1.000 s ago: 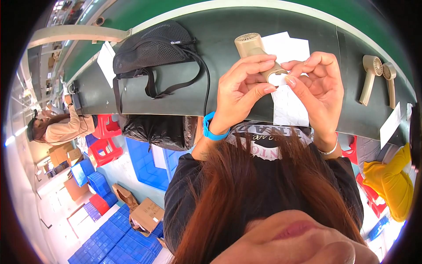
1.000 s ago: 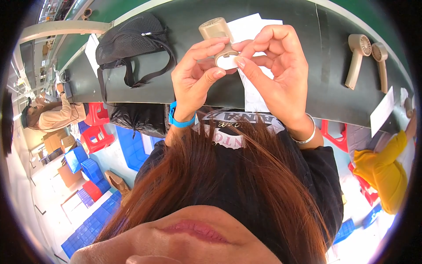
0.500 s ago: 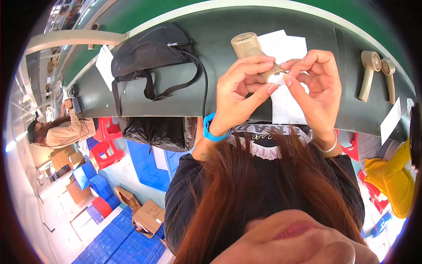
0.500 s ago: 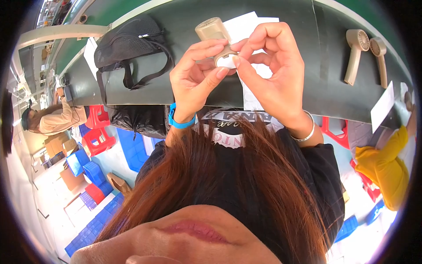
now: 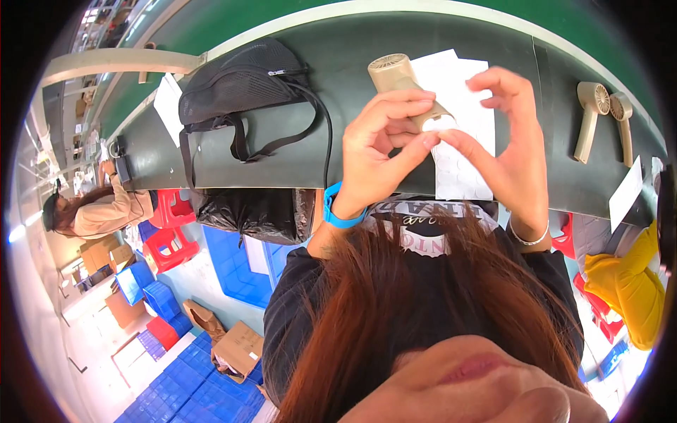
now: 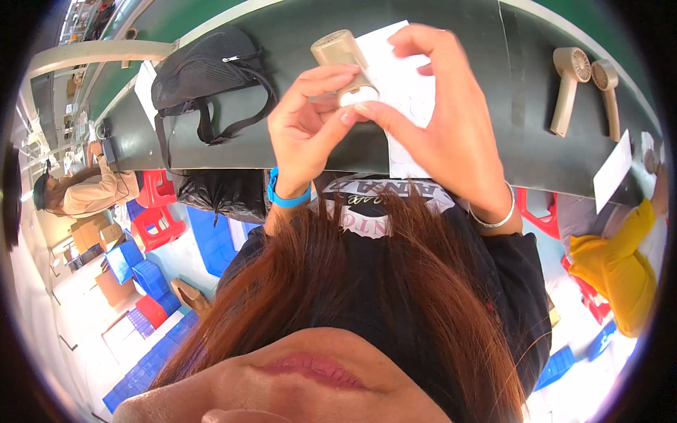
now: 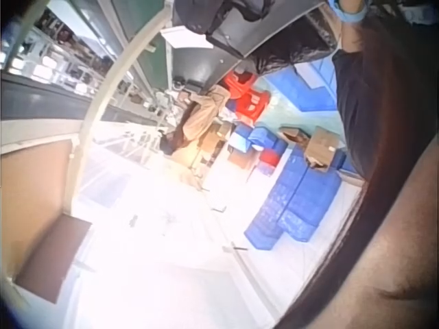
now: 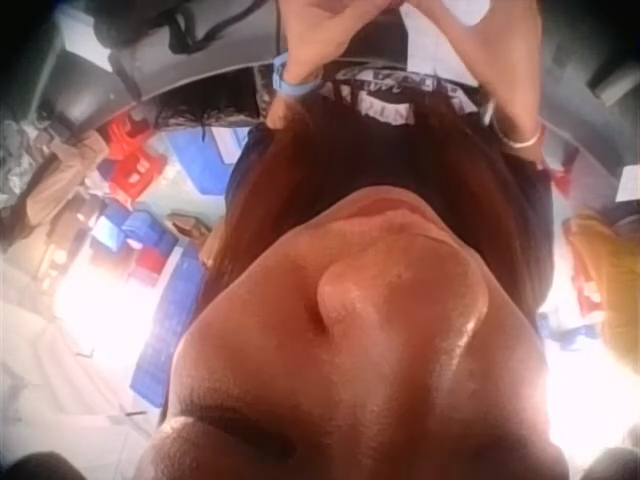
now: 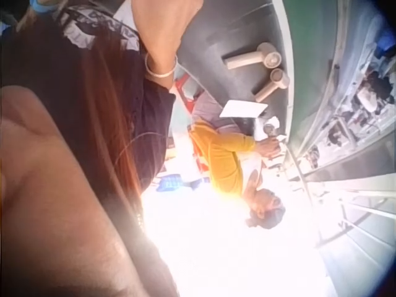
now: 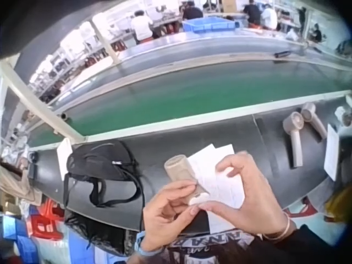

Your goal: The person peels stickers from backing sheets and applies them to the bases of handheld fans by hand.

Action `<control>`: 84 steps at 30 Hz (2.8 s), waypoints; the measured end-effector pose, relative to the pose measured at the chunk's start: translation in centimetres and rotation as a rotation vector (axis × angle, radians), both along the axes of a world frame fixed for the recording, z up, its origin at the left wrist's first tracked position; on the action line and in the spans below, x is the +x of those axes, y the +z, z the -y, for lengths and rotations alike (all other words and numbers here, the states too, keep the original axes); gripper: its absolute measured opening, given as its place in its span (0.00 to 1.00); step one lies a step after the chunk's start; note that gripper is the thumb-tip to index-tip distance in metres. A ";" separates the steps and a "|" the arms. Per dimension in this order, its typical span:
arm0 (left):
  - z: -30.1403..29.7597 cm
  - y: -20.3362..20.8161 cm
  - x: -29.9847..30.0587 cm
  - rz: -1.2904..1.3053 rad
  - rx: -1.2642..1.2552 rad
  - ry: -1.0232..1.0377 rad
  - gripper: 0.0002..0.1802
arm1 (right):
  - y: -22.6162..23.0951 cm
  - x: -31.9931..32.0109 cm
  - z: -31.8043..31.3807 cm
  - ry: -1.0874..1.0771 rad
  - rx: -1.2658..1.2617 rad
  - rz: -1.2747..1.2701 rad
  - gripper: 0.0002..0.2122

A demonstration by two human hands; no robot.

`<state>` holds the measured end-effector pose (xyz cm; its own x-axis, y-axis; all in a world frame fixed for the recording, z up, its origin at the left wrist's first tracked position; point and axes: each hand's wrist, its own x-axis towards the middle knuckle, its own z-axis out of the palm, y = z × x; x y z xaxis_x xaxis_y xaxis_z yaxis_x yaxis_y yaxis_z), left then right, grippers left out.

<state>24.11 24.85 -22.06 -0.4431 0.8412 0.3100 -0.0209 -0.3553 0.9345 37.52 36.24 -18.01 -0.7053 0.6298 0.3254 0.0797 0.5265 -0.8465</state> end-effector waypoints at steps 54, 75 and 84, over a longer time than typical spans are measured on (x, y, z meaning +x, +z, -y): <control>-3.2 -5.1 -1.5 -1.116 -0.375 0.031 0.30 | -7.4 -4.7 -14.5 0.011 0.233 0.249 0.09; -4.8 -4.6 -1.1 -1.109 -0.400 -0.027 0.41 | -9.8 0.6 -6.1 -0.150 0.227 0.363 0.05; -4.5 -5.1 -1.6 -1.106 -0.439 -0.013 0.42 | -4.7 3.0 -11.9 0.202 -0.155 0.038 0.03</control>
<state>22.53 29.37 -27.11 -0.1069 0.9734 0.2028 0.8723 -0.0061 0.4890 40.52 48.12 -22.72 -0.8317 0.5154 0.2066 0.0194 0.3989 -0.9168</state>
